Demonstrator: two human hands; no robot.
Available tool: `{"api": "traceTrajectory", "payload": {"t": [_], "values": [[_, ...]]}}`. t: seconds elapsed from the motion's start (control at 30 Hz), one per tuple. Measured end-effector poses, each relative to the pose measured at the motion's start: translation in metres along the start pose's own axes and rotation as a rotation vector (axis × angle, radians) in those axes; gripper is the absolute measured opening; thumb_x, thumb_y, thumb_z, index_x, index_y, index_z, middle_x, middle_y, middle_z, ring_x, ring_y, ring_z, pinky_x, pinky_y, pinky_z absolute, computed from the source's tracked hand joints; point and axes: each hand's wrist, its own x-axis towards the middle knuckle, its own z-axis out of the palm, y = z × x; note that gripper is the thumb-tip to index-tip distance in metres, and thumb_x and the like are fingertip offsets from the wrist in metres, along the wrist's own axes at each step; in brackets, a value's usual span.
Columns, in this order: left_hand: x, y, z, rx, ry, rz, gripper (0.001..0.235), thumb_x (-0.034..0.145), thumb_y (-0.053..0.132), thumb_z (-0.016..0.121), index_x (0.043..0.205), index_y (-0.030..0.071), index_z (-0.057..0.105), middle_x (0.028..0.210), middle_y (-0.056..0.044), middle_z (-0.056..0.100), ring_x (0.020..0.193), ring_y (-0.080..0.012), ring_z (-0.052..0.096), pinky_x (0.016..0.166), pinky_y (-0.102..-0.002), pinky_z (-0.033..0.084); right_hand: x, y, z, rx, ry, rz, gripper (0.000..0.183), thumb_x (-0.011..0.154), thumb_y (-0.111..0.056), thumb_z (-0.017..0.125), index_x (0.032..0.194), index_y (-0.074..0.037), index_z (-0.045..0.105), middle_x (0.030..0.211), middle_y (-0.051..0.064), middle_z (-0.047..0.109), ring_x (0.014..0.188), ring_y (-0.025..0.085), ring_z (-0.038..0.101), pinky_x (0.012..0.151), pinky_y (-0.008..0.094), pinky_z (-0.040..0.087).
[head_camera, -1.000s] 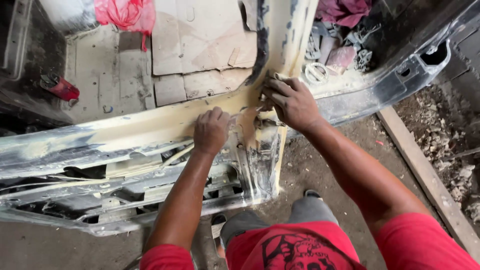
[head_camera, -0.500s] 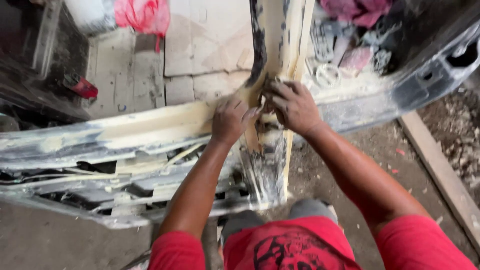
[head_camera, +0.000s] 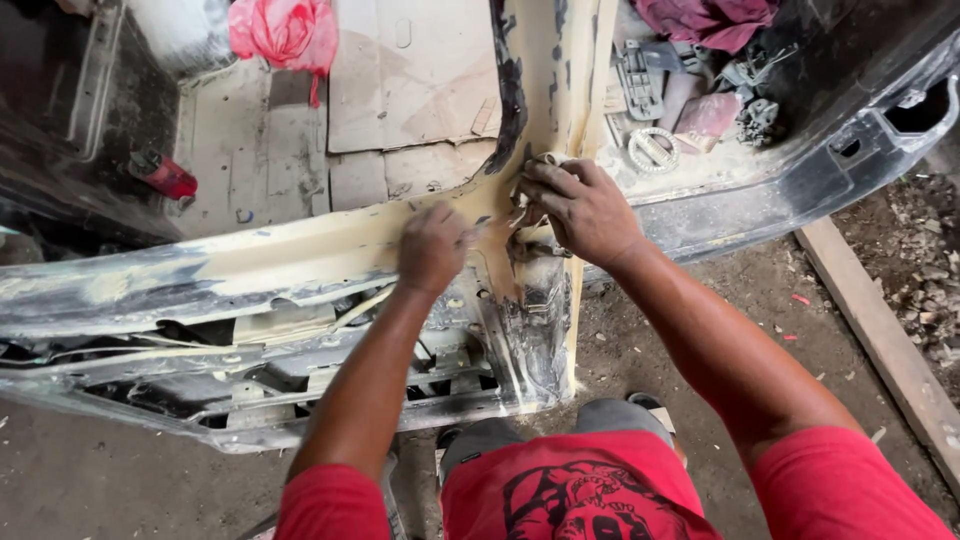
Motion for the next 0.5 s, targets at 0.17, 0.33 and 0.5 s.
{"api": "traceTrajectory", "payload": {"t": [0.17,0.33,0.5], "values": [[-0.005,-0.005,0.035,0.047,0.008,-0.019,0.023,0.098,0.030,0.072,0.082,0.016,0.063,0.088,-0.003,0.060,0.081,-0.0195,0.063,0.073,-0.040,0.057,0.003,-0.001,-0.005,-0.059,-0.010,0.041,0.039,0.093,-0.019,0.068,0.133,-0.024,0.071,0.149,-0.004,0.059,0.122,0.022,0.054,0.100,0.036,0.044],[0.009,0.012,0.022,0.024,0.028,-0.052,0.029,0.090,0.034,0.074,0.078,0.010,0.062,0.083,-0.005,0.059,0.074,-0.0221,0.062,0.068,-0.043,0.054,0.001,0.013,0.003,-0.192,0.021,0.003,0.042,0.094,-0.020,0.066,0.135,-0.030,0.070,0.152,-0.008,0.056,0.125,0.020,0.052,0.101,0.035,0.043],[-0.001,0.002,0.026,0.026,-0.070,-0.079,0.032,0.099,0.033,0.073,0.077,0.014,0.060,0.082,-0.003,0.059,0.075,-0.0201,0.061,0.066,-0.038,0.054,-0.008,0.021,0.017,-0.167,0.004,-0.040,0.035,0.105,-0.023,0.064,0.139,-0.029,0.071,0.155,-0.004,0.058,0.117,0.019,0.050,0.097,0.029,0.042]]}}
